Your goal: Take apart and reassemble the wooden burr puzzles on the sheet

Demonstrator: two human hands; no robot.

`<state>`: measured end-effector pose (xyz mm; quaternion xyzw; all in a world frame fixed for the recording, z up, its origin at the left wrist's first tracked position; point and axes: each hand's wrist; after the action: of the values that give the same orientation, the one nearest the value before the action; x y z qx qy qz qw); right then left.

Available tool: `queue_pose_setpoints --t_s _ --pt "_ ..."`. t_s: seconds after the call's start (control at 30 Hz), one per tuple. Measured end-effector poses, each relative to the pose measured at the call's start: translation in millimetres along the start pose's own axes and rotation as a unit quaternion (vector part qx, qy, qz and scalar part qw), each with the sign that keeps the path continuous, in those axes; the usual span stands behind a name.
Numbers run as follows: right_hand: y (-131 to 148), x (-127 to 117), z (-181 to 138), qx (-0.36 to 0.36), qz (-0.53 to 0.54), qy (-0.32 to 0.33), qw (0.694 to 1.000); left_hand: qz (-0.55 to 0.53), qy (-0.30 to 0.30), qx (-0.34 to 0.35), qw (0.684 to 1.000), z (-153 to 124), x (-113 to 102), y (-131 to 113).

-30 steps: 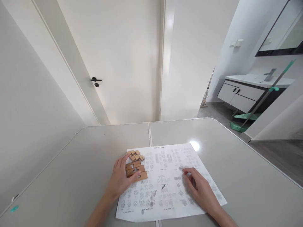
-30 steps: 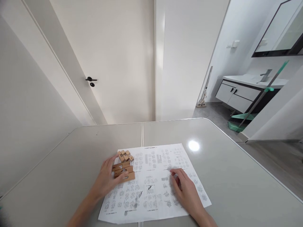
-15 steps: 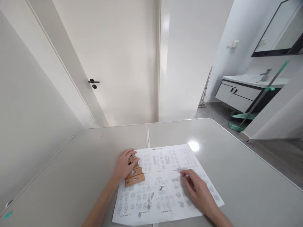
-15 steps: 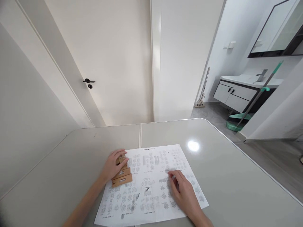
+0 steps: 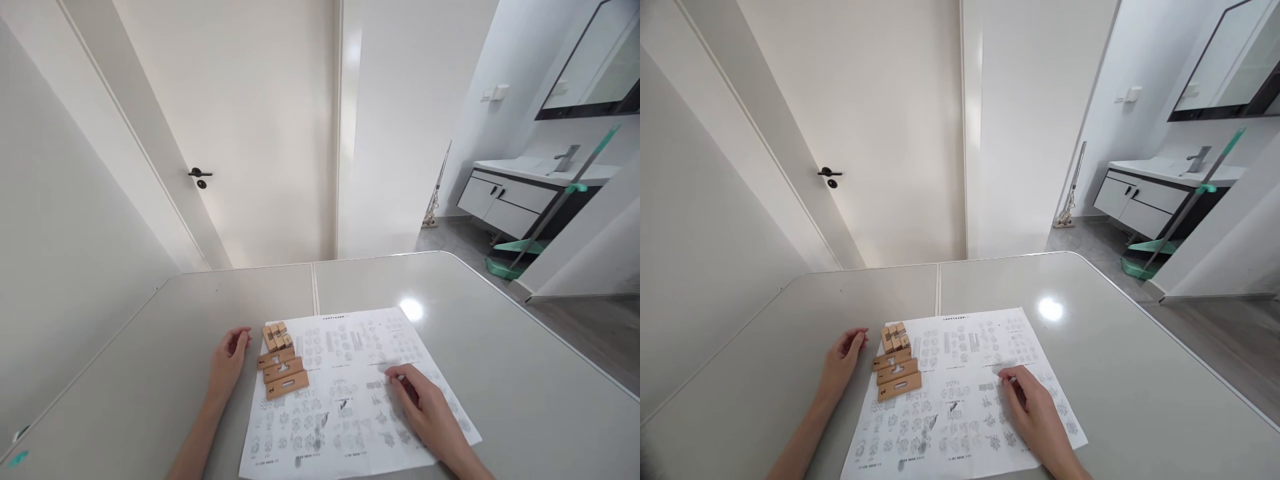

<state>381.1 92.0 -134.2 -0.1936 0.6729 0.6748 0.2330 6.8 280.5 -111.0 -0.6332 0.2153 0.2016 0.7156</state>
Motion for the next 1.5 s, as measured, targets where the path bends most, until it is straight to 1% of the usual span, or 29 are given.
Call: queue_pose_setpoints --t_s 0.1,0.23,0.3,0.47,0.57,0.63,0.73,0.8,1.2,1.5 --pt "-0.8 1.3 1.0 0.002 0.006 -0.006 1.000 0.008 0.019 0.001 1.000 -1.1 1.5 -4.0" --pt "-0.9 7.3 2.3 0.012 0.014 -0.051 0.999 0.021 0.028 -0.002 0.999 -0.3 1.4 -3.1" --pt "-2.8 9.5 2.7 0.013 0.018 -0.062 0.998 0.026 0.032 -0.002 0.999 0.2 1.6 -2.4" --pt "-12.1 6.5 3.4 0.012 0.017 -0.035 0.999 0.038 0.035 -0.001 0.999 0.3 1.4 -3.9" --pt "-13.6 3.3 3.6 0.014 0.022 -0.034 0.999 0.046 0.035 -0.003 0.998 0.3 0.6 -4.9" --pt "-11.3 3.1 3.3 0.019 0.030 -0.052 0.998 0.052 0.036 -0.004 0.998 0.1 0.3 -5.0" --pt "-6.1 5.0 2.1 0.031 0.039 -0.099 0.994 0.058 0.040 -0.003 0.998 -0.7 0.1 -5.2" --pt "-4.0 6.2 1.0 0.043 0.046 -0.116 0.991 0.061 0.041 -0.002 0.997 -1.5 0.0 -5.6" --pt "-9.0 6.1 -0.5 0.064 0.083 -0.149 0.983 0.100 0.046 0.011 0.994 -5.0 0.5 -4.4" --pt "-6.3 4.3 -0.6 0.070 0.088 -0.144 0.983 0.172 0.075 0.055 0.981 -10.8 8.6 -9.3"
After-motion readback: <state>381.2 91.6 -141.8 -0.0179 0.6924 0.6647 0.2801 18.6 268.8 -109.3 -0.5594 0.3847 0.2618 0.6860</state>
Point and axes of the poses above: each hand's wrist, its own z-axis towards the middle knuckle, its own x-axis out of the palm, y = z × x, and after that the axes turned 12 degrees about y, right-handed
